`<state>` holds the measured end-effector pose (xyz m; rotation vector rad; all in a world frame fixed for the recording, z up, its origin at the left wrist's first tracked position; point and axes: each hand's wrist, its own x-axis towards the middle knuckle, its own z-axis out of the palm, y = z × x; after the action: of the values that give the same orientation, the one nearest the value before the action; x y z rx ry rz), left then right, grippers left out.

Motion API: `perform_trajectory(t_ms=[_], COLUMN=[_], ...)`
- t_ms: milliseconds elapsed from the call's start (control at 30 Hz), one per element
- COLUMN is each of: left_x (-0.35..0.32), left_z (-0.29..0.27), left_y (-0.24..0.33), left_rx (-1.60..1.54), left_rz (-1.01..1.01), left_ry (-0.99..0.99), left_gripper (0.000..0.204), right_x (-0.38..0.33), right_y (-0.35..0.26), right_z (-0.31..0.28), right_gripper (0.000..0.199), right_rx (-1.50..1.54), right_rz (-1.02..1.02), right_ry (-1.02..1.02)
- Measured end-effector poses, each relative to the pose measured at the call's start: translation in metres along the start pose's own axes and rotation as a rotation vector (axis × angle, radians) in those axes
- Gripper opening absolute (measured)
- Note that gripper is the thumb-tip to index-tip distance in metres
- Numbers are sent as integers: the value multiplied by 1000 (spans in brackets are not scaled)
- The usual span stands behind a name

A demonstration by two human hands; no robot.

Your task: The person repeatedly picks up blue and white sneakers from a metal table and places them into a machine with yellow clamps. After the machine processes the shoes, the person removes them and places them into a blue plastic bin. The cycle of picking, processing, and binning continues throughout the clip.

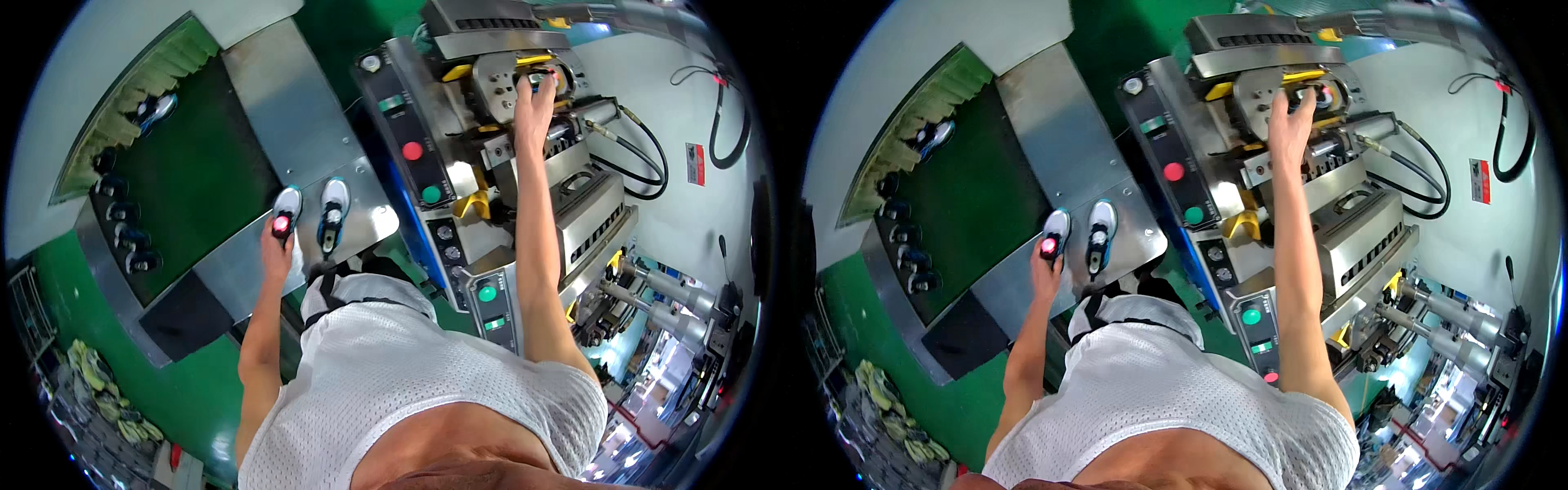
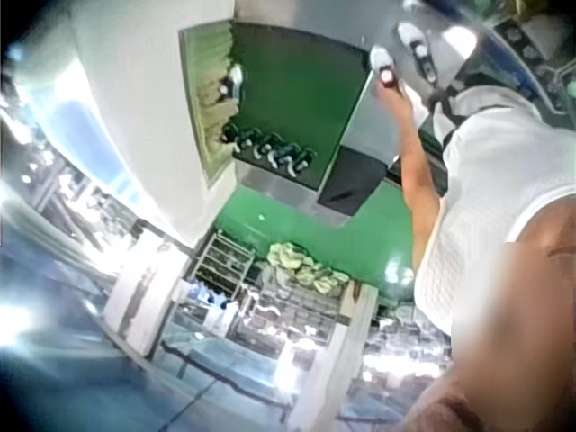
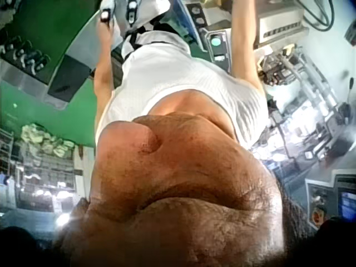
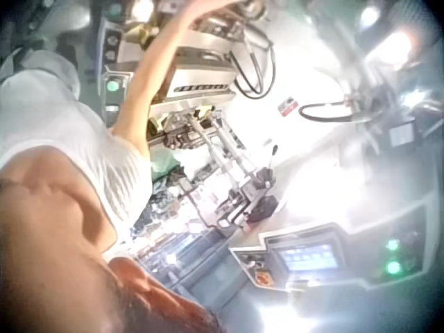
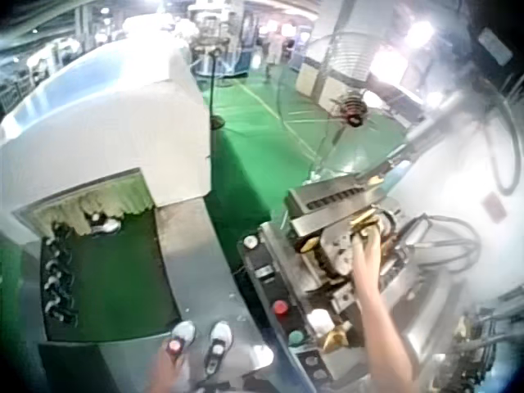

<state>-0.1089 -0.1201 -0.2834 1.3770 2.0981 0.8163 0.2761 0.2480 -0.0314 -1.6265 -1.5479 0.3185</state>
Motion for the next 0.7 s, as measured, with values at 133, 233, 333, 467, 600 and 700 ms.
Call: perform_trajectory(t_ms=[133, 233, 333, 467, 600, 700], left_x=[8, 7, 24, 37, 52, 60], left_z=[-4, 1, -22, -33, -63, -69], left_y=[3, -18, -26, -44, -32, -34], left_rx=[-157, -222, -377, -430, -535, -654], left_rz=[4, 40, -70, -226, -267, -271], left_ry=[-80, -139, -282, -362, -357, -361], left_gripper=[65, 65, 65, 64, 58, 54], right_x=[-208, -274, -283, -371, -443, -436], right_y=[-25, 49, 2, -43, -30, -33], right_z=[17, 36, 48, 108, 192, 196], right_gripper=[77, 85, 89, 97, 84, 87], right_rx=[-296, -925, -609, 38, 131, 51], right_rz=[-252, -400, -247, 460, 496, 798], right_ry=[-353, -615, -530, -571, -240, -288])
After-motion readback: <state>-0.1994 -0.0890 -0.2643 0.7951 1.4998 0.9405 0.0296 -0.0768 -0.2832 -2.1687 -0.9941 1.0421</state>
